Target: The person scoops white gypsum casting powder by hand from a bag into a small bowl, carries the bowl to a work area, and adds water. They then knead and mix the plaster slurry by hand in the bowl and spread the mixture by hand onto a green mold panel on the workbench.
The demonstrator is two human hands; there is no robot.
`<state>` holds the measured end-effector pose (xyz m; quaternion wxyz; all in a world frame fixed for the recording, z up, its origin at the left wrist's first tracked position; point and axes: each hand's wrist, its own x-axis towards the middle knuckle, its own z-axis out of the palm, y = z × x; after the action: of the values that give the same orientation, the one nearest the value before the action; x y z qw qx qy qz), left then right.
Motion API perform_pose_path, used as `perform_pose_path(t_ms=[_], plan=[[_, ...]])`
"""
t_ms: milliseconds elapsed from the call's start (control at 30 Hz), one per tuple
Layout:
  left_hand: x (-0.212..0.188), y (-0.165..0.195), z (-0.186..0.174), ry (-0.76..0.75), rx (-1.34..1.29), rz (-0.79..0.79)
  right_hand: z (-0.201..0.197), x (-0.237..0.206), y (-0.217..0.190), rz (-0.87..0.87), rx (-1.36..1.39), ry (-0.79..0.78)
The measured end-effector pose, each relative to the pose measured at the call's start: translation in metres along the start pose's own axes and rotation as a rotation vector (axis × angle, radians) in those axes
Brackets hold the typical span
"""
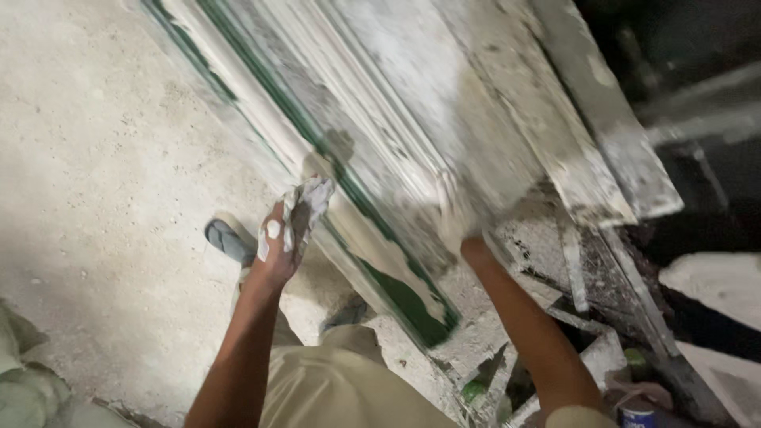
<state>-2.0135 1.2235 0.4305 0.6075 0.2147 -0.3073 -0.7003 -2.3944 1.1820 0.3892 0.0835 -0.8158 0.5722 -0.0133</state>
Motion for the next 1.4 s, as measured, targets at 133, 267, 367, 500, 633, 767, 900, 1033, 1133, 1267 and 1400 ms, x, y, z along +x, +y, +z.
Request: perform_pose_path(t_ms=[133, 267, 367, 500, 633, 767, 900, 1033, 1133, 1267, 1400], plan=[[0.018, 0.04, -0.073, 0.061, 0.454, -0.037, 0.013, 0.121, -0.04, -0.034, 0.064, 0.078], [0.086, 0.099, -0.147, -0.032, 0.29, 0.015, 0.022, 0.26, -0.079, -0.074, 0.009, 0.152], [0.123, 0.186, -0.199, -0.088, 0.255, 0.021, 0.031, 0.373, -0.12, -0.057, 0.019, 0.138], [0.167, 0.297, -0.249, 0.067, 0.499, -0.159, 0.024, 0.477, -0.163, -0.006, 0.065, 0.059], [0.215, 0.367, -0.293, 0.154, 0.485, 0.004, 0.009, 0.569, -0.206, -0.018, 0.04, 0.056], [0.256, 0.403, -0.353, 0.354, 0.477, -0.113, 0.012, 0.685, -0.237, -0.05, 0.095, 0.081], [0.313, 0.415, -0.452, 0.246, 0.641, 0.067, 0.049, 0.8, -0.243, 0.02, 0.064, 0.022], [0.423, 0.407, -0.582, 0.26, 0.819, 0.086, 0.094, 0.952, -0.26, 0.189, -0.037, -0.194], [0.463, 0.395, -0.647, 0.147, 0.669, 0.181, 0.094, 1.05, -0.288, 0.21, -0.068, -0.258], [0.552, 0.416, -0.717, -0.159, -0.921, -0.125, 0.07, 1.153, -0.337, 0.248, -0.064, -0.325], [0.62, 0.47, -0.759, 0.277, -1.467, -0.378, 0.052, 1.261, -0.382, 0.3, -0.081, -0.349]])
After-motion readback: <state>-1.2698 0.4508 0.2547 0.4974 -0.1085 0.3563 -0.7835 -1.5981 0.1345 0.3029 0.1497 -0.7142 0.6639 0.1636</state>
